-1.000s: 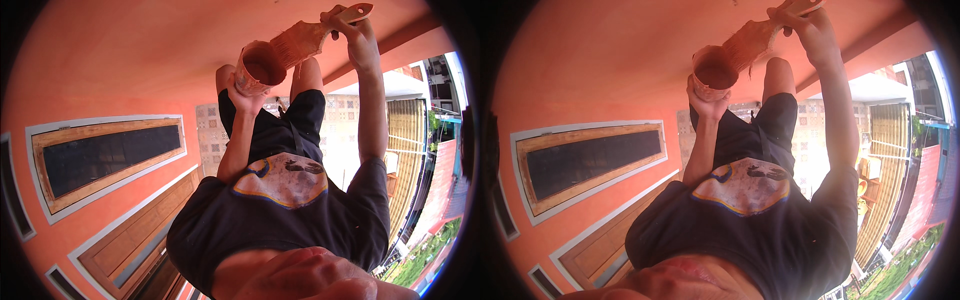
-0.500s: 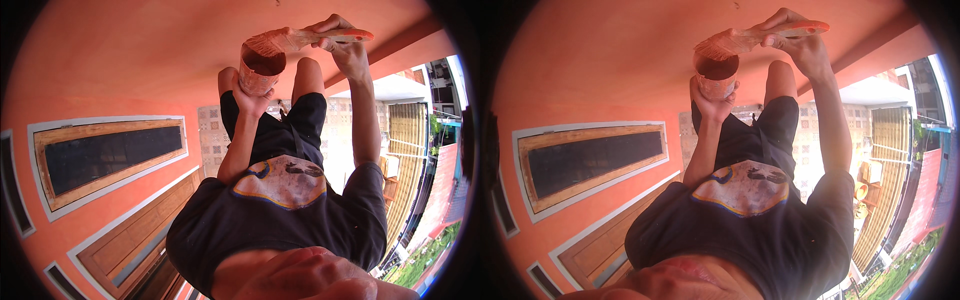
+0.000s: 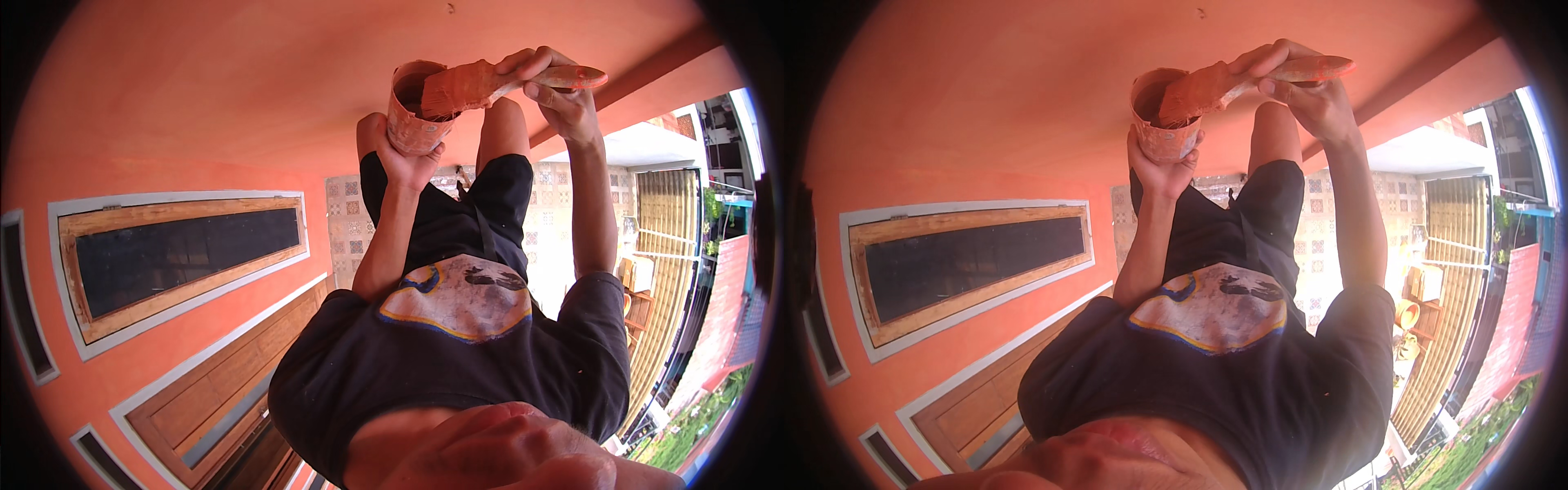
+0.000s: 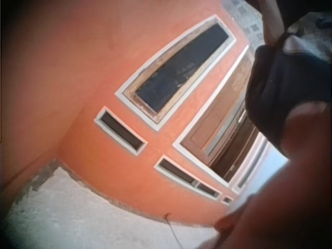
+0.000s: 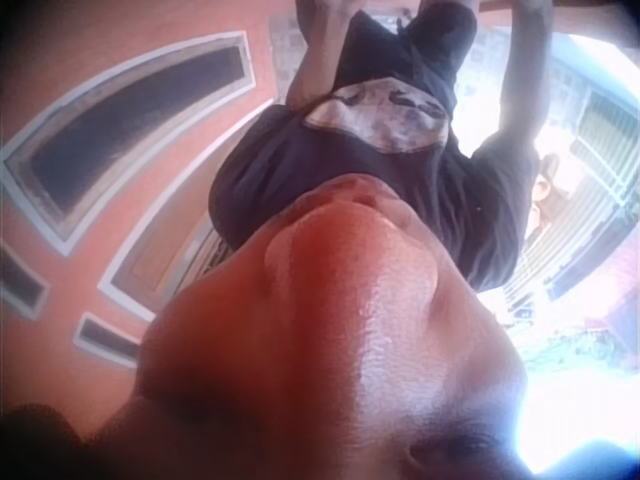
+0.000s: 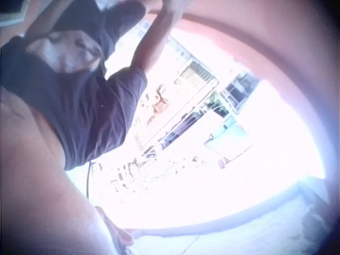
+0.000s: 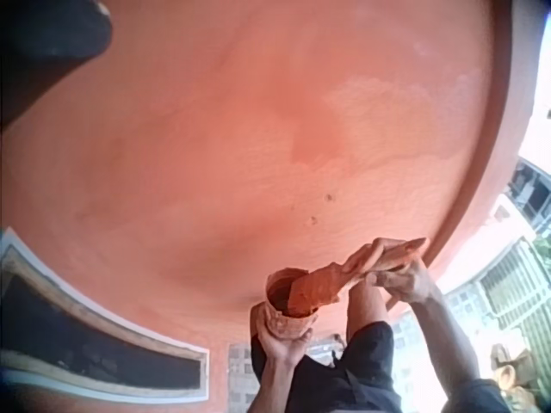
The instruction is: The person paints a ceiling with orange paint using a brush and a small container. They repeatedly dip the brush into the container and apply paint to the ceiling surface in long strokes.
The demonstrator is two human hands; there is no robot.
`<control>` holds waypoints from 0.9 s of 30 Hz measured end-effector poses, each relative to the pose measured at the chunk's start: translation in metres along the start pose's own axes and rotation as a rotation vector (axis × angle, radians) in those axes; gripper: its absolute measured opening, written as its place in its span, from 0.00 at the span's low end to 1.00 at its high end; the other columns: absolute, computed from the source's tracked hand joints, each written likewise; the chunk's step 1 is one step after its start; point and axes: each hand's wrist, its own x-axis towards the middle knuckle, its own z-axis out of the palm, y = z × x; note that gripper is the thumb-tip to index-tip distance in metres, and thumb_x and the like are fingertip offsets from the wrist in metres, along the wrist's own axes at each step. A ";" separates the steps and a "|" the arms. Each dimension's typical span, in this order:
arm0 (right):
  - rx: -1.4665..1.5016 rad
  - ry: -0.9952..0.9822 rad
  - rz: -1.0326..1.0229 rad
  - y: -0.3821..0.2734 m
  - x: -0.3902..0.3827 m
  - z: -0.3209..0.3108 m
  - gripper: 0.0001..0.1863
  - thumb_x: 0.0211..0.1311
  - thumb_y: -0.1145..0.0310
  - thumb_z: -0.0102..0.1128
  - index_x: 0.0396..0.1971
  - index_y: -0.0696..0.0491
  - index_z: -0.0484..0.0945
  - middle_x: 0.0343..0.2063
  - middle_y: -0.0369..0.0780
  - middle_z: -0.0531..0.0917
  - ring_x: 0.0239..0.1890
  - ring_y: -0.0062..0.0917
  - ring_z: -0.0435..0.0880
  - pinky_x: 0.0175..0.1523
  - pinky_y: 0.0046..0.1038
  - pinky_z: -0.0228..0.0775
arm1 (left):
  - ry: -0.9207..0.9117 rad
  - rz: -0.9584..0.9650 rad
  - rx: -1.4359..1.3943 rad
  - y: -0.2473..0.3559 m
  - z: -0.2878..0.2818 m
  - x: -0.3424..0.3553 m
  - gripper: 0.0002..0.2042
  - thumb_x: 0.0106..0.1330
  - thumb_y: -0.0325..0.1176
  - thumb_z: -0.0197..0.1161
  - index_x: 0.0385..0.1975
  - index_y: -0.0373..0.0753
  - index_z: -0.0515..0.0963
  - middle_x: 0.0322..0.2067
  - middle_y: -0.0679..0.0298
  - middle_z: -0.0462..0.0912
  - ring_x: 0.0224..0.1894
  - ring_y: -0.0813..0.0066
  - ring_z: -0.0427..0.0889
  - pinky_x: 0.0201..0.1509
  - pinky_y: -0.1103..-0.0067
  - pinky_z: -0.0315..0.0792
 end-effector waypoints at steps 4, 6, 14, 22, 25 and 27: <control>0.052 -0.010 -0.017 0.000 0.001 0.000 0.05 0.64 0.74 0.64 0.36 0.59 0.79 0.49 0.47 0.86 0.53 0.32 0.84 0.61 0.37 0.73 | -0.010 0.006 0.015 -0.003 0.003 0.000 0.35 0.69 0.66 0.48 0.65 0.46 0.70 0.55 0.57 0.79 0.45 0.54 0.80 0.29 0.74 0.74; -0.007 0.120 0.015 0.003 0.001 0.007 0.07 0.65 0.72 0.64 0.37 0.59 0.79 0.47 0.46 0.86 0.53 0.30 0.83 0.59 0.35 0.75 | -0.020 0.016 0.020 -0.003 0.005 0.000 0.34 0.68 0.66 0.49 0.65 0.46 0.70 0.55 0.58 0.79 0.45 0.54 0.80 0.29 0.73 0.74; 0.036 0.401 0.417 0.005 -0.001 0.026 0.14 0.65 0.66 0.69 0.40 0.62 0.80 0.29 0.41 0.84 0.30 0.24 0.87 0.38 0.25 0.82 | -0.014 0.111 0.085 -0.001 0.008 0.000 0.28 0.70 0.65 0.49 0.57 0.50 0.75 0.51 0.66 0.81 0.45 0.66 0.81 0.35 0.69 0.72; -0.270 0.268 0.335 -0.016 0.011 0.016 0.08 0.64 0.72 0.64 0.36 0.63 0.82 0.25 0.41 0.85 0.25 0.24 0.87 0.32 0.24 0.81 | -0.060 0.127 0.136 0.000 0.013 -0.005 0.24 0.71 0.60 0.48 0.51 0.50 0.79 0.44 0.69 0.83 0.43 0.69 0.81 0.34 0.67 0.71; -0.313 0.233 0.335 -0.025 0.016 0.016 0.08 0.63 0.73 0.64 0.35 0.63 0.82 0.24 0.41 0.85 0.24 0.25 0.86 0.32 0.24 0.81 | -0.049 0.143 0.120 -0.002 0.017 -0.004 0.24 0.71 0.59 0.47 0.50 0.49 0.79 0.43 0.67 0.84 0.41 0.68 0.82 0.32 0.66 0.71; -0.341 0.239 0.338 -0.029 0.018 0.017 0.07 0.62 0.73 0.63 0.34 0.63 0.82 0.24 0.42 0.85 0.25 0.25 0.87 0.32 0.25 0.81 | -0.051 0.155 0.107 -0.002 0.017 -0.001 0.25 0.71 0.59 0.47 0.51 0.47 0.79 0.43 0.65 0.84 0.41 0.67 0.82 0.32 0.66 0.71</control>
